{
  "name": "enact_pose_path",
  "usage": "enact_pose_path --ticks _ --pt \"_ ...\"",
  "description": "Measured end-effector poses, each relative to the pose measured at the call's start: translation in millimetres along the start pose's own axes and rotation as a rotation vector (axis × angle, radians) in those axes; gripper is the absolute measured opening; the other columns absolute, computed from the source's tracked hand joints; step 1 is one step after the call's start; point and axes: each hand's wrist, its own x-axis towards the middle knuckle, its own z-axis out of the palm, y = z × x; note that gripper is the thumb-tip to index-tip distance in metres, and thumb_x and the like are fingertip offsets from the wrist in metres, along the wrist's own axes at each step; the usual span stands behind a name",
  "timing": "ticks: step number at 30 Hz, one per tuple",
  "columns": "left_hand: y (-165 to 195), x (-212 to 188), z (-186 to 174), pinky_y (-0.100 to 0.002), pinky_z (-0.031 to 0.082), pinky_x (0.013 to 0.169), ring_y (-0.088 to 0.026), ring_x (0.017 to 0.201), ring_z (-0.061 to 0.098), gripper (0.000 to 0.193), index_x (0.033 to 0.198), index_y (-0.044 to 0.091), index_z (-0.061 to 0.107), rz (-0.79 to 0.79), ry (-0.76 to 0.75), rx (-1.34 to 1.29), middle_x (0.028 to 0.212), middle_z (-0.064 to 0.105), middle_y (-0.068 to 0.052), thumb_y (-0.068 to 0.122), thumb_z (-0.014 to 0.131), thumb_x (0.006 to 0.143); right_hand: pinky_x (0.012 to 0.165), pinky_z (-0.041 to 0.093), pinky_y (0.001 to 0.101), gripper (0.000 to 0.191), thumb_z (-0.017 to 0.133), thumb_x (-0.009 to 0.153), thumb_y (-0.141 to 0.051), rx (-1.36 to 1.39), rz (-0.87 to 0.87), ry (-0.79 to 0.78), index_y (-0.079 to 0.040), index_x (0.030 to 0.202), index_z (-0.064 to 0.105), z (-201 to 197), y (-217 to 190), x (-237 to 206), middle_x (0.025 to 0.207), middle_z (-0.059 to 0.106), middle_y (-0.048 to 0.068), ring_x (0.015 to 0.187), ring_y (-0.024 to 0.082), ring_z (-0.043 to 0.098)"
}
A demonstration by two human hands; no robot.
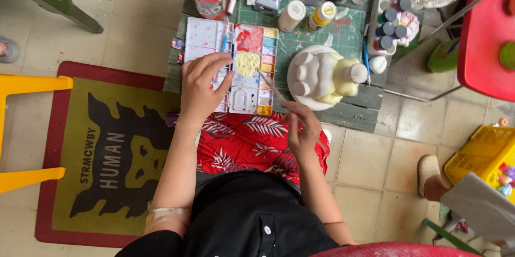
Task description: The person sits on the floor and paints a white ceramic figurine with yellow paint using a brush, holding the figurine steady with one hand while brushing its body and head, dipping the brush into a paint palette between strokes.
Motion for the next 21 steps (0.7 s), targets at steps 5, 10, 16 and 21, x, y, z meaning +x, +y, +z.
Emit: enact_pose_path --ticks 5,10,16,21 --pt "25 20 42 -0.047 0.040 0.106 -0.028 0.127 0.057 0.068 0.143 0.015 0.058 0.169 -0.249 0.047 0.144 0.055 -0.008 0.032 0.088 0.084 0.060 0.052 0.0299 0.010 0.056 0.107 0.001 0.398 0.310 0.432 -0.003 0.112 0.048 -65 14 -47 0.095 0.066 0.016 0.067 0.016 0.062" --pt "52 42 92 -0.053 0.034 0.111 -0.039 0.135 0.047 0.122 0.157 0.014 0.032 0.265 -0.411 -0.008 0.159 0.034 -0.019 0.046 0.095 0.058 0.056 0.048 0.0268 0.010 0.049 0.116 -0.015 0.420 0.324 0.594 -0.007 0.111 0.046 -114 26 -72 0.093 0.067 0.015 0.060 0.014 0.059" --pt "51 63 121 -0.048 0.044 0.110 -0.037 0.130 0.053 0.112 0.157 0.013 0.038 0.296 -0.509 -0.067 0.146 0.048 -0.016 0.038 0.094 0.063 0.056 0.044 0.0239 0.014 0.046 0.114 -0.017 0.354 0.452 0.563 -0.004 0.111 0.050 -111 37 -82 0.095 0.070 0.016 0.060 0.015 0.061" --pt "56 76 117 -0.046 0.048 0.107 -0.035 0.123 0.057 0.105 0.152 0.012 0.044 0.287 -0.527 -0.042 0.132 0.056 -0.015 0.045 0.092 0.064 0.060 0.045 0.0277 0.009 0.058 0.112 -0.006 0.289 0.384 0.559 -0.002 0.114 0.049 -113 45 -85 0.104 0.065 0.019 0.064 0.015 0.057"
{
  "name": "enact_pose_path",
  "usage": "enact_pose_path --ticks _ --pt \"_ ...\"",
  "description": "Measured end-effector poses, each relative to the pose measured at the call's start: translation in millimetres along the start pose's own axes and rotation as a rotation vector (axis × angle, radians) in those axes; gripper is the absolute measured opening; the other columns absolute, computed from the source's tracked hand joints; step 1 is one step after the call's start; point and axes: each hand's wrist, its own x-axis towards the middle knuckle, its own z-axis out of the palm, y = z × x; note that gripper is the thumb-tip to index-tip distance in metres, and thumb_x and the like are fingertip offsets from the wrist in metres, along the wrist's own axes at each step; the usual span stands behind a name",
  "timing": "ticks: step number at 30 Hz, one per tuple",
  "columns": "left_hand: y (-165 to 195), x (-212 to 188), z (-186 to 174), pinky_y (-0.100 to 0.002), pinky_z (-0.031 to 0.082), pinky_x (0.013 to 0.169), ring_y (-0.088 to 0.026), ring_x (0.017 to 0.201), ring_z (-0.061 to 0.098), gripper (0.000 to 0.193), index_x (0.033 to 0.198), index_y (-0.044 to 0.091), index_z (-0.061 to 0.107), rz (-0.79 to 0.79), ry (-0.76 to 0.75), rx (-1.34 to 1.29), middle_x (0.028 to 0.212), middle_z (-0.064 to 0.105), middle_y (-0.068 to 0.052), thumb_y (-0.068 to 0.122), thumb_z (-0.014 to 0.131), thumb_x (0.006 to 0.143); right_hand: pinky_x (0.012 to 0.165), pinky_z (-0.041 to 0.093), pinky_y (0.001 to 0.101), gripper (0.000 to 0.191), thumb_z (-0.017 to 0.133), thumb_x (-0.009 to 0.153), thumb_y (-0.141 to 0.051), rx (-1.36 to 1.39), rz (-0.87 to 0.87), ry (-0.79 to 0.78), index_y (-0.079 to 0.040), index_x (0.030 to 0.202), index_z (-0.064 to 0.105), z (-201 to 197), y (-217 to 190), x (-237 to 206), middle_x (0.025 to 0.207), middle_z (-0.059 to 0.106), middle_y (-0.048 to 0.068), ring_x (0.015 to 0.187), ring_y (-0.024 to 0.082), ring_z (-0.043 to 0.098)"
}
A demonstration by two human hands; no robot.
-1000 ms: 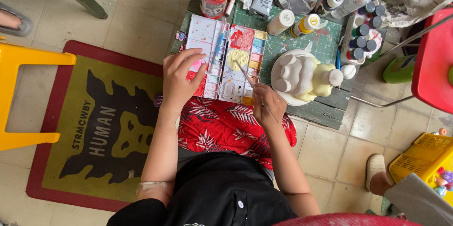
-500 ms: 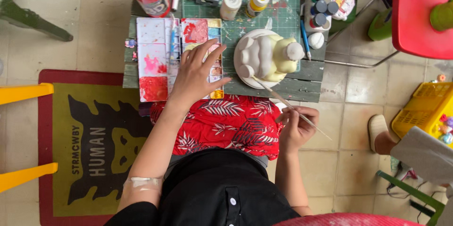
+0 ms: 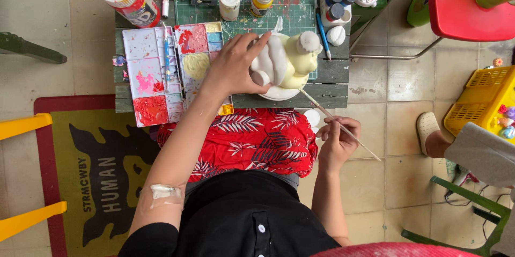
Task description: The person sits on the floor and paints a white ceramic figurine with yellow paint using a brush, holding the figurine steady with one hand while brushing its body and head, dipping the brush into a paint palette between strokes.
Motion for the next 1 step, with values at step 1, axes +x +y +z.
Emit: enact_pose_path --ticks 1 --pt "3.4 0.1 -2.0 -0.046 0.047 0.108 -0.035 0.124 0.057 0.105 0.151 0.012 0.044 -0.031 -0.020 0.003 0.132 0.056 -0.014 0.048 0.091 0.065 0.059 0.045 0.0271 0.010 0.058 0.113 -0.009 0.046 0.004 0.012 -0.003 0.115 0.050 -3.2 0.6 0.4 0.103 0.065 0.020 0.063 0.016 0.058"
